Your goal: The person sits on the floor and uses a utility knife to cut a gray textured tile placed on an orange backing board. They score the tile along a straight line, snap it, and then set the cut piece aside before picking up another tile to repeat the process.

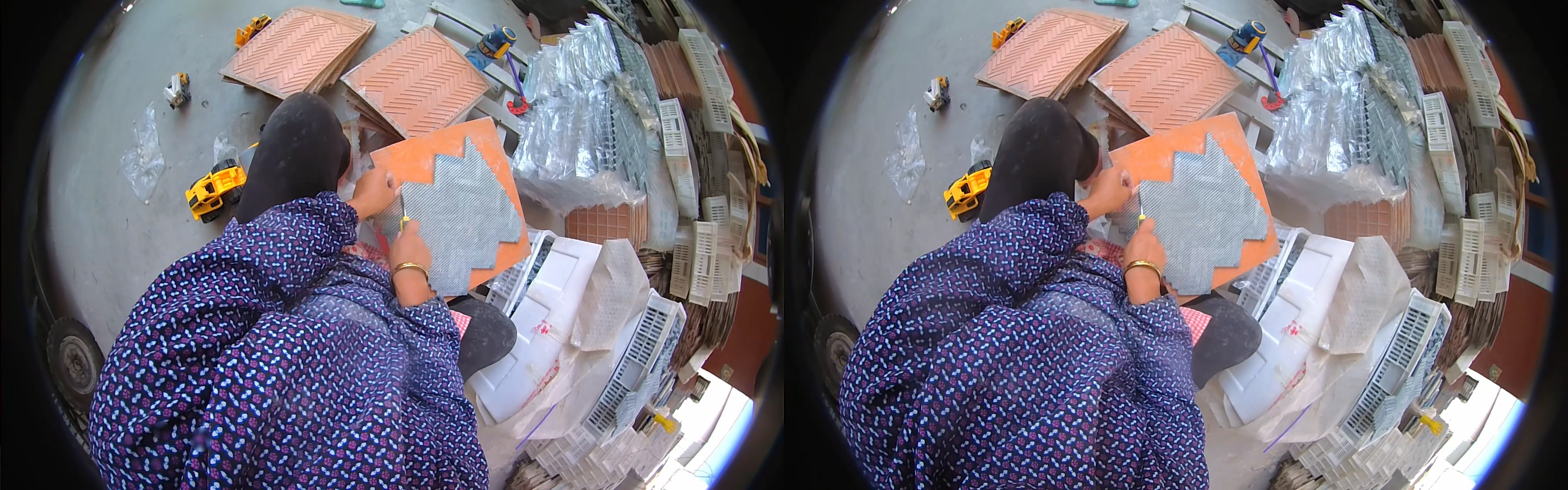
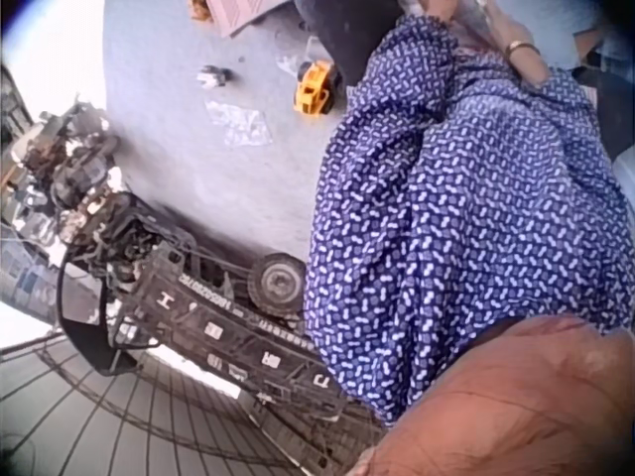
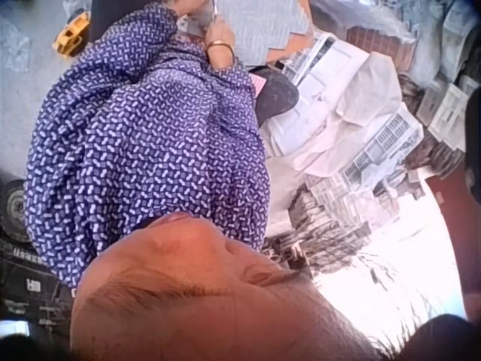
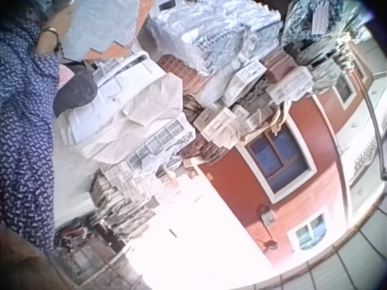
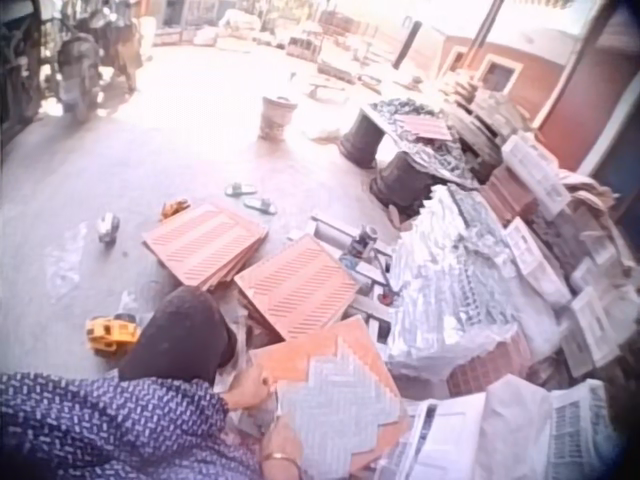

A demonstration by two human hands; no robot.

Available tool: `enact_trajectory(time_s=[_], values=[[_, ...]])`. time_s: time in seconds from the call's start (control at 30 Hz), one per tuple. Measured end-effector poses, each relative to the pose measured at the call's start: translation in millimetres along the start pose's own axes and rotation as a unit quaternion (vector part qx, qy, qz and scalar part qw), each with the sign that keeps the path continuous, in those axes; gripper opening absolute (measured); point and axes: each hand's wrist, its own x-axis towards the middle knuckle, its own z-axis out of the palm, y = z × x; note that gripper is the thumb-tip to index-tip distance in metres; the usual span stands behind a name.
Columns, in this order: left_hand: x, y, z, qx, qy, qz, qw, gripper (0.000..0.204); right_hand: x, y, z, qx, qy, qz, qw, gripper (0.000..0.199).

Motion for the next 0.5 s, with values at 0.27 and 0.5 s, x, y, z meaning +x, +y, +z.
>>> enact_trajectory(time_s=[0.27,0.5], values=[[5.5,-12.7,8.3,-0.014,0.012,0.022,1.000,0.011,-10.1,18.2,5.7,0.028,-0.004,-0.011,1.000,0.028],[3.8,-11.1,6.0,-0.037,-0.011,0.028,0.999,0.010,-10.0,33.2,12.0,0.057,-0.007,-0.033,0.998,0.030]])
